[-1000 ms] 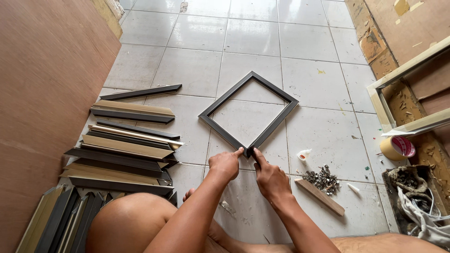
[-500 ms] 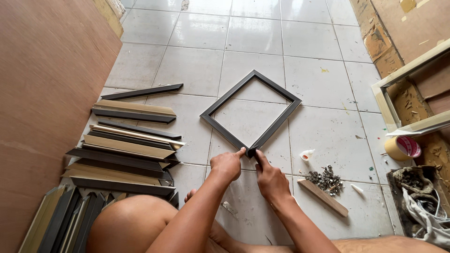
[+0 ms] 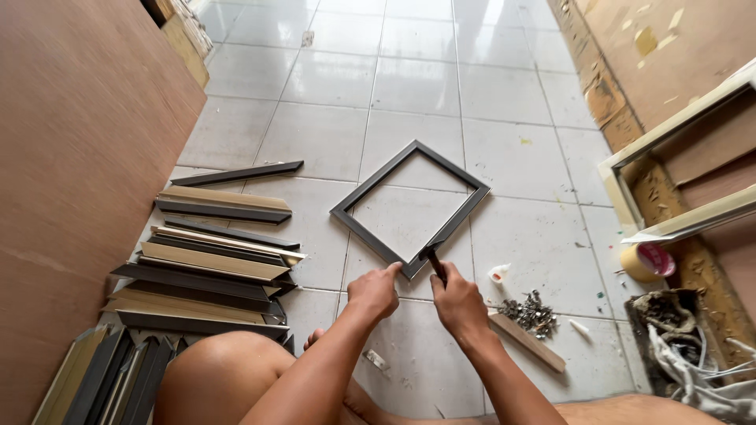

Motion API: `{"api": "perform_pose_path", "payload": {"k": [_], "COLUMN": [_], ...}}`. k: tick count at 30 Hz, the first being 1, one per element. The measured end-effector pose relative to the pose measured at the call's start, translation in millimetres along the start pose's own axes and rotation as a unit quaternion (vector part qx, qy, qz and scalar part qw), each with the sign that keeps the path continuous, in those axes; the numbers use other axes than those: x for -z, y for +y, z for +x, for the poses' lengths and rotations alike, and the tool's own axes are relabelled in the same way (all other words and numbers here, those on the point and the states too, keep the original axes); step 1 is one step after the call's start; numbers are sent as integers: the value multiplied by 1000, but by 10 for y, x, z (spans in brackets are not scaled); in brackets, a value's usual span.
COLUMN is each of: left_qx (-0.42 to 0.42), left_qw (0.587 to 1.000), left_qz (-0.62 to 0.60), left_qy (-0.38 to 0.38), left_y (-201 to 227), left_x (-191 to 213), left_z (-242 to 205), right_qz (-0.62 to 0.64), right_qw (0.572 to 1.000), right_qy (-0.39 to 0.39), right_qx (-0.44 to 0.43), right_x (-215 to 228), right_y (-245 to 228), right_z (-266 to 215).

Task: The person assembles a picture frame by hand on the floor, using a hammer to tap corners together and applying adhesive from a small bottle to the joints.

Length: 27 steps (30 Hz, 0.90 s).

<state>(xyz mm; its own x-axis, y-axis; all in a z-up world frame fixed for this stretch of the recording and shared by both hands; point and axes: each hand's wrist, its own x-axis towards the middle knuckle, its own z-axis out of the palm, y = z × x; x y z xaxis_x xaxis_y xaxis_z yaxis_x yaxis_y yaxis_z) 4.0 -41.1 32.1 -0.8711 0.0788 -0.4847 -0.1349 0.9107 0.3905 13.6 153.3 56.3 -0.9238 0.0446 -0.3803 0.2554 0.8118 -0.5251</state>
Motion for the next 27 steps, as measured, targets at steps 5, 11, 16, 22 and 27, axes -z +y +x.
{"api": "perform_pose_path", "payload": {"k": [5, 11, 16, 22, 27], "left_qx": [-19, -44, -70, -119, -162], "left_qw": [993, 988, 979, 967, 952], "left_qz": [-83, -86, -69, -69, -58], "left_qy": [78, 124, 179, 215, 251], "left_y": [303, 692, 926, 993, 1055], "left_x": [517, 1281, 1676, 1978, 2278], "left_z": [-445, -997, -1713, -2538, -3189], "right_qz": [-2, -43, -69, -115, -180], "right_qw": [999, 989, 978, 969, 959], "right_qy": [40, 101, 137, 151, 158], "right_qx": [23, 95, 140, 157, 154], "right_x": [778, 1468, 1847, 2480, 2928], "right_y": [-439, -818, -1080, -1405, -1698], "right_z": [-440, -997, -1562, -2460, -3409]}}
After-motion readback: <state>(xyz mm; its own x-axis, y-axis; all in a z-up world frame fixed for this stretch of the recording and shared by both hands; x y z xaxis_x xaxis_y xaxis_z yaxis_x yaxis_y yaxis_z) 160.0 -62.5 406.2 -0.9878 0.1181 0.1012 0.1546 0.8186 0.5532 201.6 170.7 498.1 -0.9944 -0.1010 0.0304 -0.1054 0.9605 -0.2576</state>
